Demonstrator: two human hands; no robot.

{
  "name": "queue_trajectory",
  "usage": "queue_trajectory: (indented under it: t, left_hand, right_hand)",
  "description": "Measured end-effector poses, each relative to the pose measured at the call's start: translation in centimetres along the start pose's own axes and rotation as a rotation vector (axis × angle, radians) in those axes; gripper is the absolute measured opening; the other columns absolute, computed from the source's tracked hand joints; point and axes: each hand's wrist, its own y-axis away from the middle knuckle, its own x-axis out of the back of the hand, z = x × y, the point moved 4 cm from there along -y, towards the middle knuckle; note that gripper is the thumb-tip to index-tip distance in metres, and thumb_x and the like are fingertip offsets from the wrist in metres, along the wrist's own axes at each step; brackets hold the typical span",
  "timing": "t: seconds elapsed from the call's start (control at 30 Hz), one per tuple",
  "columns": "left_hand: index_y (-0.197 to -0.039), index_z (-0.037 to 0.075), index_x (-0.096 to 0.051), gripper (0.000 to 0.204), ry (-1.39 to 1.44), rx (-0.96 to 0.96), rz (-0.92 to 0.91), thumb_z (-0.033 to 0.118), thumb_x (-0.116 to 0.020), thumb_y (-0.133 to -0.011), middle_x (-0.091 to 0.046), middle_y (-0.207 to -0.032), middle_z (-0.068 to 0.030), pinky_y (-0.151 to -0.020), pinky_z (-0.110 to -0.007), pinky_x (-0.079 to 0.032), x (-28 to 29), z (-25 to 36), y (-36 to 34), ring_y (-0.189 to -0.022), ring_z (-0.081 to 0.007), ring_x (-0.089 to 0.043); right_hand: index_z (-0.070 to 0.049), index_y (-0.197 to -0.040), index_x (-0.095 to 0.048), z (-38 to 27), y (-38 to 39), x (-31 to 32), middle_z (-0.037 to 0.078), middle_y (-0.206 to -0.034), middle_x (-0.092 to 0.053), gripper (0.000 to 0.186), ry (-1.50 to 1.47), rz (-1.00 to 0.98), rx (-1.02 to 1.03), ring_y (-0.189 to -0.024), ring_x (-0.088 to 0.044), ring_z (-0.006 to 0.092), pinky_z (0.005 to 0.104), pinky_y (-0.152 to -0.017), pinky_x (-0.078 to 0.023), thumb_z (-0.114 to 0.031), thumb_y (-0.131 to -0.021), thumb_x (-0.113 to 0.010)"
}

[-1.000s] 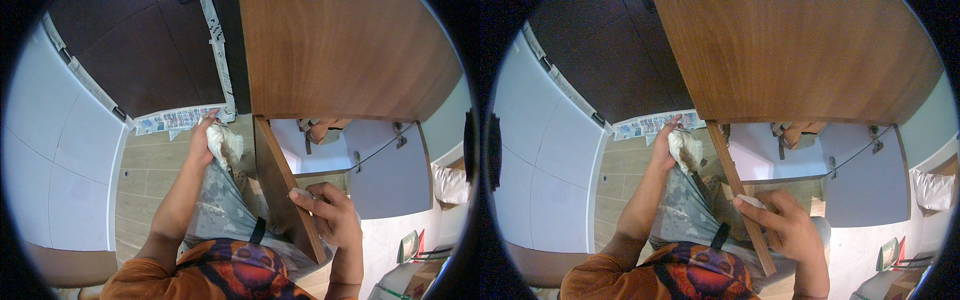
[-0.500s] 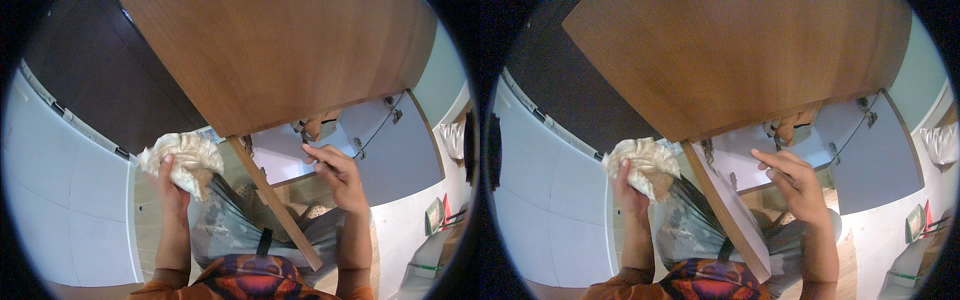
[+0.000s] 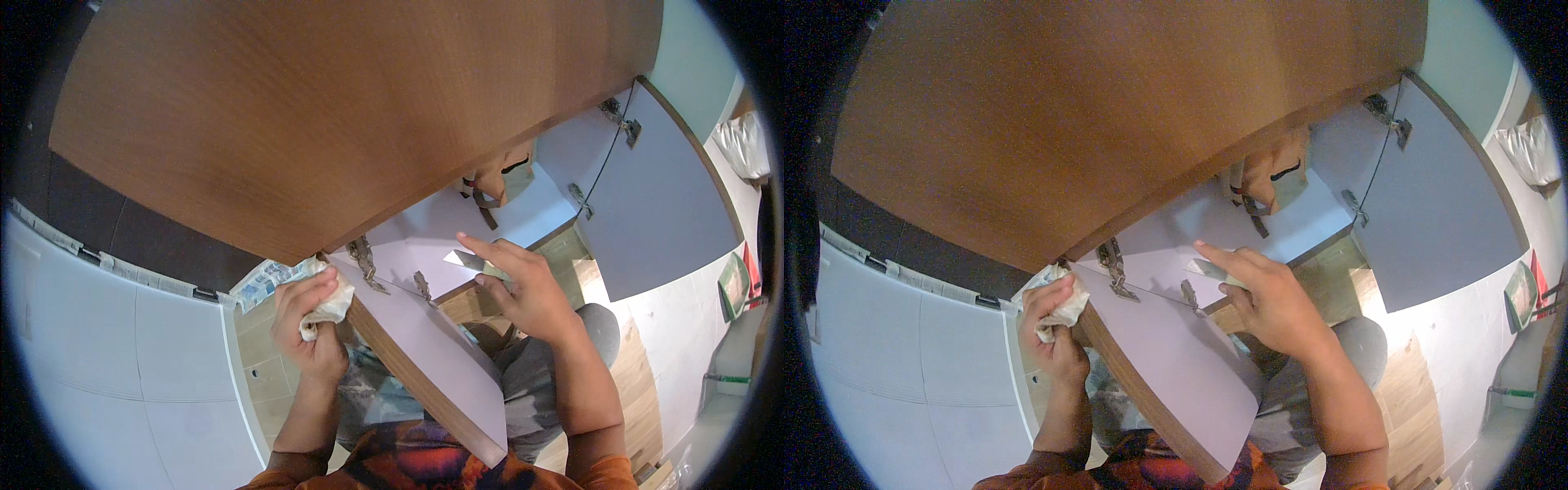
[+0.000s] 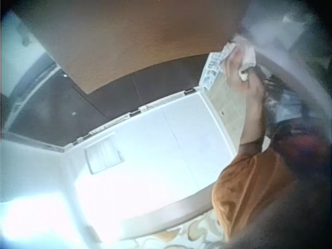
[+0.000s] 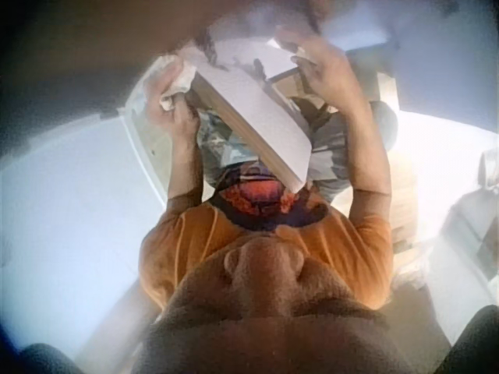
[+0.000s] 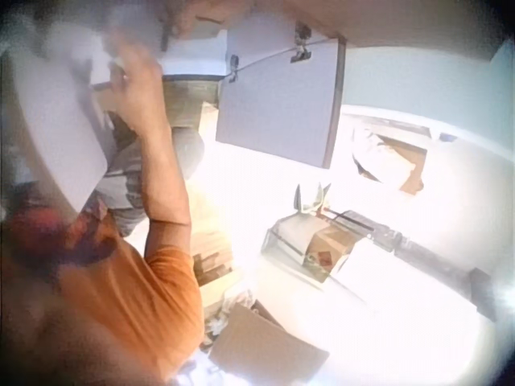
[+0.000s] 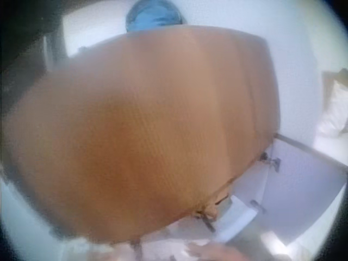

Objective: The person kneels and cleans the edges and seams of a wooden cabinet door using a cloth and a small scraping tool. They repeatedly wipe and scrape along the door's perimeter and inner edges.

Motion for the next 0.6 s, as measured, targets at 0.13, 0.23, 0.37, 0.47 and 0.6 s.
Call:
queue_trajectory:
  t: [0.13, 0.23, 0.37, 0.47, 0.6]
  left_hand:
    - [-0.104, 0.009, -0.08, 0.02, 0.074, -0.135, -0.273, 0.012, -0.069, -0.088, -0.081, -0.114, -0.0123, -0.086, -0.037, -0.053, 0.8, 2.8, 1.4, -0.093, -0.0266, -0.07]
    - [-0.112, 0.013, -0.08, 0.022, 0.096, -0.258, -0.576, 0.024, -0.077, -0.092, -0.081, -0.121, -0.0068, -0.084, -0.034, -0.053, 1.5, 6.8, 2.5, -0.094, -0.0215, -0.073]
    - [-0.124, 0.013, -0.079, 0.034, 0.32, -0.45, -0.721, 0.026, -0.075, -0.093, -0.078, -0.13, -0.0062, -0.08, -0.03, -0.056, 0.5, 10.3, 4.6, -0.102, -0.0182, -0.073]
    - [-0.124, 0.012, -0.078, 0.031, 0.388, -0.516, -0.631, 0.027, -0.076, -0.096, -0.079, -0.123, -0.0052, -0.081, -0.033, -0.056, -0.2, 12.2, 5.0, -0.098, -0.0202, -0.071]
    - [-0.125, 0.013, -0.077, 0.036, 0.431, -0.602, -0.552, 0.035, -0.08, -0.096, -0.079, -0.121, -0.0055, -0.083, -0.036, -0.056, -0.1, 12.4, 6.0, -0.095, -0.0241, -0.068]
  right_hand:
    - [-0.013, -0.152, -0.063, 0.5, -0.2, 0.0, 0.02, -0.109, -0.071, 0.068, -0.013, -0.007, 0.015, -0.096, -0.067, 0.0392, 0.0441, -0.091, -0.054, 0.01, -0.088, -0.072]
    - [-0.012, -0.151, -0.064, 0.6, -0.4, -0.4, 0.019, -0.104, -0.069, 0.067, 0.002, -0.013, 0.033, -0.093, -0.066, 0.0388, 0.044, -0.089, -0.053, 0.009, -0.088, -0.072]
    - [-0.012, -0.149, -0.064, 0.7, -0.6, -0.8, 0.019, -0.102, -0.068, 0.066, 0.017, -0.04, 0.007, -0.093, -0.065, 0.0386, 0.0424, -0.089, -0.053, 0.01, -0.087, -0.072]
    - [-0.011, -0.149, -0.065, 0.7, -0.7, -1.2, 0.019, -0.1, -0.067, 0.066, 0.046, -0.04, 0.006, -0.09, -0.064, 0.0371, 0.0402, -0.087, -0.053, 0.011, -0.086, -0.072]
    - [-0.01, -0.147, -0.066, 0.8, -0.5, -1.5, 0.017, -0.096, -0.064, 0.065, 0.054, -0.038, -0.065, -0.083, -0.058, 0.0319, 0.0367, -0.082, -0.051, 0.011, -0.086, -0.072]
